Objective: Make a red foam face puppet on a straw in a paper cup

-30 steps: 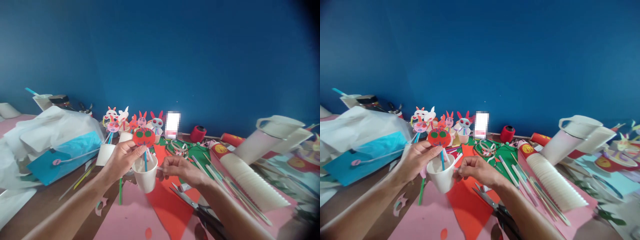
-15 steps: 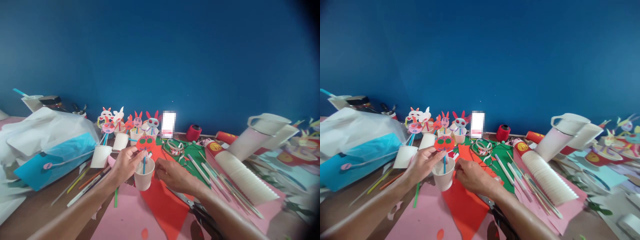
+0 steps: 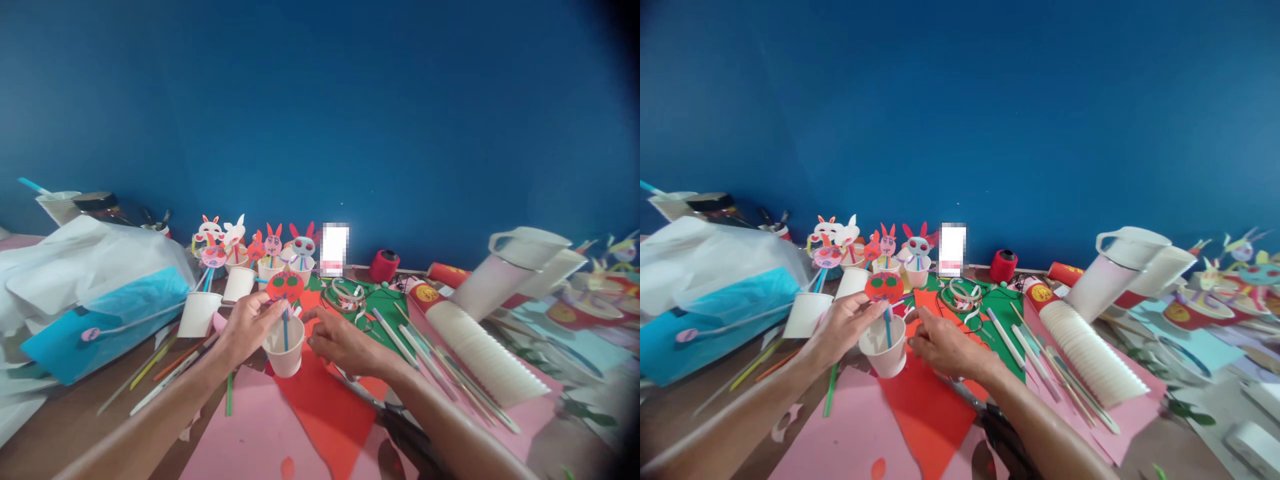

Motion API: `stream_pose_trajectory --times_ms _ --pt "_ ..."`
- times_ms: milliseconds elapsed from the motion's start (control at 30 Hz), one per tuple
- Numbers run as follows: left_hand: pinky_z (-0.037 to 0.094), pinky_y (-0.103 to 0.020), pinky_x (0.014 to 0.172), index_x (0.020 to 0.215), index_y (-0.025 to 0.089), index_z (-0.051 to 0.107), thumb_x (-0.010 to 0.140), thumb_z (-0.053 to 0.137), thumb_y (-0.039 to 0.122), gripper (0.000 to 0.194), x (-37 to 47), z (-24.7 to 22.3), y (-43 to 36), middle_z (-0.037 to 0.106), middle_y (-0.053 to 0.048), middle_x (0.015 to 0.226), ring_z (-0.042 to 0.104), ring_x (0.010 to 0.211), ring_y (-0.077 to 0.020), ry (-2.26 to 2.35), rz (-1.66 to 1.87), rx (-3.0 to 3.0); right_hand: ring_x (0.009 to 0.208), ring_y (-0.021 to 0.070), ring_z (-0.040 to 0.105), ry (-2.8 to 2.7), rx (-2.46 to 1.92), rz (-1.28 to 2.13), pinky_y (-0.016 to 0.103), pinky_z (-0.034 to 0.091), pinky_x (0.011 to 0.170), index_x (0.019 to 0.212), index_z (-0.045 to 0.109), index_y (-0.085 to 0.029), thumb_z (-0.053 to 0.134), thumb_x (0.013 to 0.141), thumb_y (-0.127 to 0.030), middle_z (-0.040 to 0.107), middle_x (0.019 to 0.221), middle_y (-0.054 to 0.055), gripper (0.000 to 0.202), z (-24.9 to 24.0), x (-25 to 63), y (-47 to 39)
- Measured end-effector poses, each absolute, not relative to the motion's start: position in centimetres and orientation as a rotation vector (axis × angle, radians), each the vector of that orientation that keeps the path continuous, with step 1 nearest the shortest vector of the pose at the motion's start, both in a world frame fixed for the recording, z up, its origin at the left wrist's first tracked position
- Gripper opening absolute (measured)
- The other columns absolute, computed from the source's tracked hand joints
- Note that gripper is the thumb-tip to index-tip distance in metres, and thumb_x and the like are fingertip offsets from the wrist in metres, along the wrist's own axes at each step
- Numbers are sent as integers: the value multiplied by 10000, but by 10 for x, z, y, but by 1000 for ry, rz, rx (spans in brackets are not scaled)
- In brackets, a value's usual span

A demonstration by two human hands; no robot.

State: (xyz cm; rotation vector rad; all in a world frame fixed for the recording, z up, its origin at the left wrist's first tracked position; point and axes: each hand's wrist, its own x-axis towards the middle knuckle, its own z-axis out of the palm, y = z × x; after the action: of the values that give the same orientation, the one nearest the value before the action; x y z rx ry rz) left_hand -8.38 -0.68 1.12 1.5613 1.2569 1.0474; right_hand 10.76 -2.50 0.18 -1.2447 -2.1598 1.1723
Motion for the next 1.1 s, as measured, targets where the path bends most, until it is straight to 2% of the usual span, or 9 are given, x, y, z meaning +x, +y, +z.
stream_pose_trajectory --times_ms 100,167,267,433,633,800,900,1000,1100 --pt "476 -227 579 802 133 632 741 558 380 264 -81 8 -7 690 -55 793 627 721 -188 1219 1068 1538 539 96 529 -2132 -1235 1218 194 358 491 1026 448 -216 390 793 -120 607 678 -36 259 2 109 -24" --pt "479 -228 580 762 141 637 734 566 377 248 -79 7 -7 688 -46 742 630 724 -192 1214 1071 1541 566 98 538 -2133 -1286 1129 202 358 516 949 477 -205 397 780 -105 624 728 -19 212 -1 108 -24" --pt "474 -217 557 706 152 634 726 575 361 218 -77 9 -9 677 -24 662 629 691 -182 1230 1072 1546 610 110 536 -2121 -1350 975 212 342 530 883 476 -190 421 761 -104 617 763 2 159 -9 104 -25" --pt "468 -209 559 709 142 640 722 587 353 218 -75 13 -11 686 -23 677 630 674 -173 1247 1075 1546 628 119 512 -2107 -1378 832 226 310 541 877 444 -185 381 724 -48 568 737 4 215 -19 96 -27" --pt "482 -243 652 869 135 654 744 566 381 290 -77 6 -10 700 -47 809 635 749 -194 1183 1070 1563 643 129 494 -2097 -1445 799 240 305 557 824 432 -190 377 729 -105 549 732 3 140 -8 91 -29" --pt "454 -210 552 776 132 655 732 572 404 288 -77 3 -9 680 -35 697 619 676 -178 1241 1053 1572 647 132 502 -2098 -1495 851 236 308 563 838 483 -200 388 741 -131 557 688 -12 153 0 94 -28" --pt "456 -223 561 847 122 648 733 565 418 328 -78 2 -9 680 -48 750 610 679 -180 1232 1041 1551 647 131 508 -2083 -1453 917 232 326 570 883 492 -204 375 773 -137 567 680 -16 174 0 96 -26" --pt "459 -231 574 868 119 641 726 566 430 350 -78 -1 -7 672 -49 762 601 711 -188 1235 1037 1547 688 134 527 -2044 -1382 903 240 361 606 942 497 -205 378 807 -165 589 756 -3 184 -7 96 -24" --pt "443 -219 557 775 133 639 730 555 443 324 -79 -1 -6 642 -24 671 588 696 -180 1279 1018 1579 791 142 544 -1976 -1305 868 262 395 692 1029 507 -225 387 826 -179 593 920 14 241 -15 95 -23"
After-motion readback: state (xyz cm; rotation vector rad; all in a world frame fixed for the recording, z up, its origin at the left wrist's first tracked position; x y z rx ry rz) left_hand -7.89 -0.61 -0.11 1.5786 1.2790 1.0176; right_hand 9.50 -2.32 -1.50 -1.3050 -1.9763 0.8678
